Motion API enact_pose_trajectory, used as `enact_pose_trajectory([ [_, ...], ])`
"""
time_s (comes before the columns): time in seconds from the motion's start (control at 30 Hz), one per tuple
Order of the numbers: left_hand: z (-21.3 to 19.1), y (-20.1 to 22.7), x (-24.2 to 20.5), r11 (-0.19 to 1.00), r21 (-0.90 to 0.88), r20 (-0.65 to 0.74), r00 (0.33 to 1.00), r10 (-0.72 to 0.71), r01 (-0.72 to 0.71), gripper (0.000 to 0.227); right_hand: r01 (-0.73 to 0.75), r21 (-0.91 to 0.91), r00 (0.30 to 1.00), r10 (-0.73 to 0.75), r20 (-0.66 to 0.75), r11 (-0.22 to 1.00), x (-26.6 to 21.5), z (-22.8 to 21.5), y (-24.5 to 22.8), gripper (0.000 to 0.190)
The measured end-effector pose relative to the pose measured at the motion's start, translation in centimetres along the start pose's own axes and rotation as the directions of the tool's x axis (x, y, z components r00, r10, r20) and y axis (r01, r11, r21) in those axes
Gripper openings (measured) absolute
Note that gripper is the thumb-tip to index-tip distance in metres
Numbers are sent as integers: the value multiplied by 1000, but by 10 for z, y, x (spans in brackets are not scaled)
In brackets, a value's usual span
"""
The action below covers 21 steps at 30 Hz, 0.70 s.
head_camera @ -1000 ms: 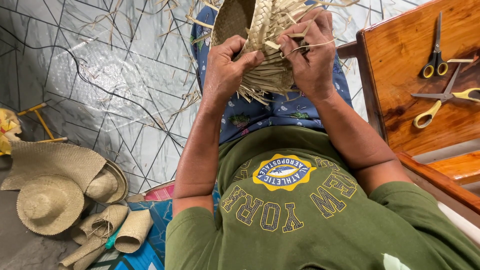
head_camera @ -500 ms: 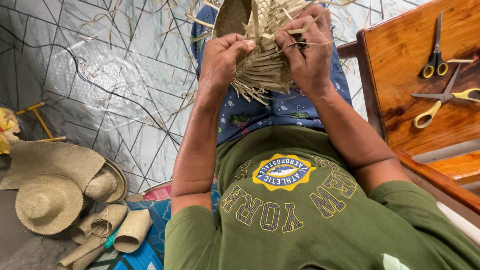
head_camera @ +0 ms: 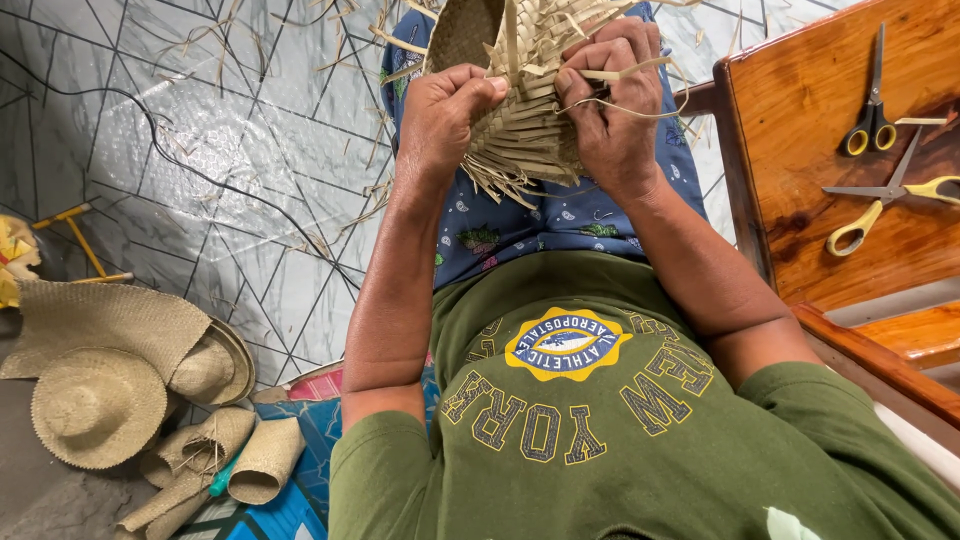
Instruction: Refining the shape and finish of a hand-woven straw hat by tucking in loose ends and trimming excess straw with scissors.
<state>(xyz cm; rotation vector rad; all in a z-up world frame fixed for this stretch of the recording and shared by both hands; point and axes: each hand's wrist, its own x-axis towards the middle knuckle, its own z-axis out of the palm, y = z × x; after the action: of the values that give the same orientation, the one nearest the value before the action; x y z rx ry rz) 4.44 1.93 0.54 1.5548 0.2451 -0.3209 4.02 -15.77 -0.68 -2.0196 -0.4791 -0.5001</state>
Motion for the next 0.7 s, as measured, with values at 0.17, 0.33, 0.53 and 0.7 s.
enact_pose_trajectory([
  [0.17,0,1,1,999,-42,16,1000,-10,10,15,-8,9,1000,7,3,1000,0,-1,-1,7],
  [0.33,-1,-1,3,995,-95,51,999,4,1,14,2,22,1000,-2,-6,1000,-2,0,2,9],
  [0.53,1,-5,6,995,88,43,998,50,-54,7,0,40,1000,1,-17,999,-1,1,1,7],
  [0.7,4,6,7,976,215,0,999,42,-41,20,51,38,999,-51,17,998,3,-1,17,15],
])
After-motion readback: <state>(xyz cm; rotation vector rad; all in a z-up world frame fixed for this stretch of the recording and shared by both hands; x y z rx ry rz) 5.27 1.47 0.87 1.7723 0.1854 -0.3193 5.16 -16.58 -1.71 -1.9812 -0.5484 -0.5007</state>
